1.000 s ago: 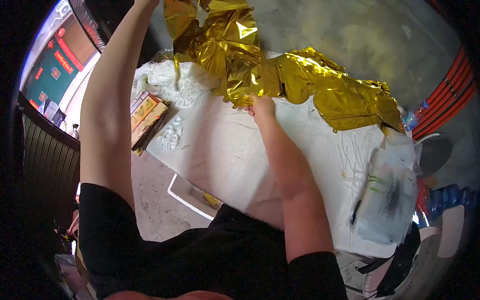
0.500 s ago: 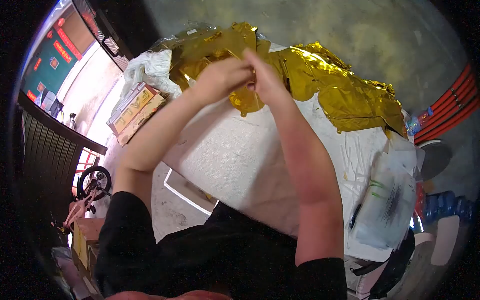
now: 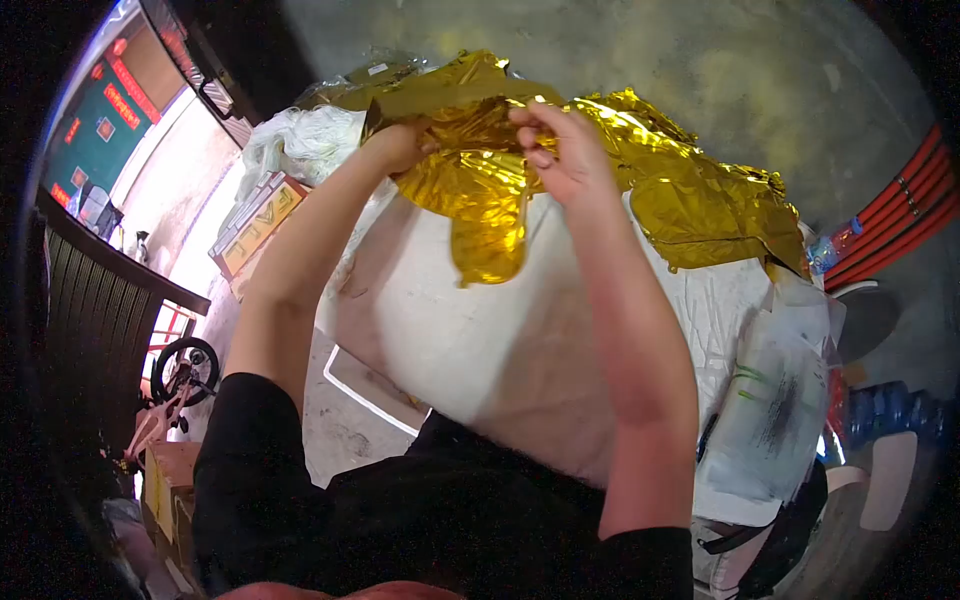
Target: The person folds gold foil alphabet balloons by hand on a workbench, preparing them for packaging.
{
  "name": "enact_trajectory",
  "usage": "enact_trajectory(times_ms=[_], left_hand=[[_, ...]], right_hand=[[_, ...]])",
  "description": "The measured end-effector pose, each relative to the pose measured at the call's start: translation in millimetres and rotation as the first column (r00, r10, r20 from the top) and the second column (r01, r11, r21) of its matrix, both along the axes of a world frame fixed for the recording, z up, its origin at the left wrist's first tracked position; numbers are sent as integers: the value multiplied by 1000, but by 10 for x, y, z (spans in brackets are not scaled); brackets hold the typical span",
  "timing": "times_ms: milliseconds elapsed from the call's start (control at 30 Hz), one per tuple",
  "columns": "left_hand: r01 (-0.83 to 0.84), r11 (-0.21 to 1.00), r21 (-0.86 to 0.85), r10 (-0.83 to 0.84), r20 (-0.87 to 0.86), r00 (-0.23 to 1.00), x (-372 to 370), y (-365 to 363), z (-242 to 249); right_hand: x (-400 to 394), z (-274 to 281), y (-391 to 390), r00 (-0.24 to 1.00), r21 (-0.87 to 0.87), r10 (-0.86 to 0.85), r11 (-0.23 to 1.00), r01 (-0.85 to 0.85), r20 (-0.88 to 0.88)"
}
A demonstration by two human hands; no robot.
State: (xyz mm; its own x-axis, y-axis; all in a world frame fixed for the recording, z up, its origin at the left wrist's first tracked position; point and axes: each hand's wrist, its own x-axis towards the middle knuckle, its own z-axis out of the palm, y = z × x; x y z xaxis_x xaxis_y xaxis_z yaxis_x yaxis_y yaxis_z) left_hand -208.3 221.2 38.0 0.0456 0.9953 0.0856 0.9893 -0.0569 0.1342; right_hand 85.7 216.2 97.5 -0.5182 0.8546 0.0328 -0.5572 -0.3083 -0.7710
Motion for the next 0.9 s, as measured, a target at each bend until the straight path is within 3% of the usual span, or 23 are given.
enact_trajectory(times_ms=[33,67,133,233,367,433,500,567,633,700,733,767,800,833,867,900], left_hand=[[59,998,-9,-57,143,988,-137,154,-69],[23,999,-29,-25,-63,998,-264,332,-105],[-3,970,241,88,-342,935,-215,234,156],[-44,970,238,120,-315,941,-443,442,170],[-152,964,218,206,-255,945,-843,710,107],[-190,961,202,239,-255,937,-976,739,33],[-300,946,122,305,-23,952,-1029,828,44],[-301,952,61,305,-66,950,-568,592,295],[-138,907,399,147,8,989,-173,434,344],[-54,907,418,-25,180,983,233,183,324],[29,967,252,-104,286,953,472,-90,418],[124,962,243,-213,386,898,737,-494,484],[136,971,196,-210,429,879,985,-896,534],[154,986,-57,-110,469,876,1172,-1241,648],[245,965,-95,-173,473,864,1207,-1472,500],[335,933,-133,-236,479,846,1208,-1641,303]], right_hand=[[171,96,-45,999,45,22,999,-20,-30],[351,223,-155,999,84,-47,995,46,4],[731,355,-446,983,119,-174,979,167,53],[1203,389,-1014,928,122,-343,937,327,145],[1736,169,-1753,798,-61,-471,847,528,376],[2024,25,-1968,825,-97,-289,920,380,486],[2226,-175,-2138,827,-130,-244,926,354,506],[2291,-342,-2229,830,-164,-197,931,325,523],[2276,-438,-2319,732,-120,-163,941,317,662],[2230,-418,-2371,692,-124,-117,950,288,712],[2238,-420,-2409,613,-69,-88,971,228,785],[2248,-425,-2449,525,-22,-66,987,159,848],[2249,-433,-2483,431,19,-53,996,82,901],[2244,-400,-2531,434,16,-52,996,85,899],[2235,-311,-2584,38,294,-291,953,-70,956],[2213,-215,-2652,-311,459,-546,832,-311,778]])
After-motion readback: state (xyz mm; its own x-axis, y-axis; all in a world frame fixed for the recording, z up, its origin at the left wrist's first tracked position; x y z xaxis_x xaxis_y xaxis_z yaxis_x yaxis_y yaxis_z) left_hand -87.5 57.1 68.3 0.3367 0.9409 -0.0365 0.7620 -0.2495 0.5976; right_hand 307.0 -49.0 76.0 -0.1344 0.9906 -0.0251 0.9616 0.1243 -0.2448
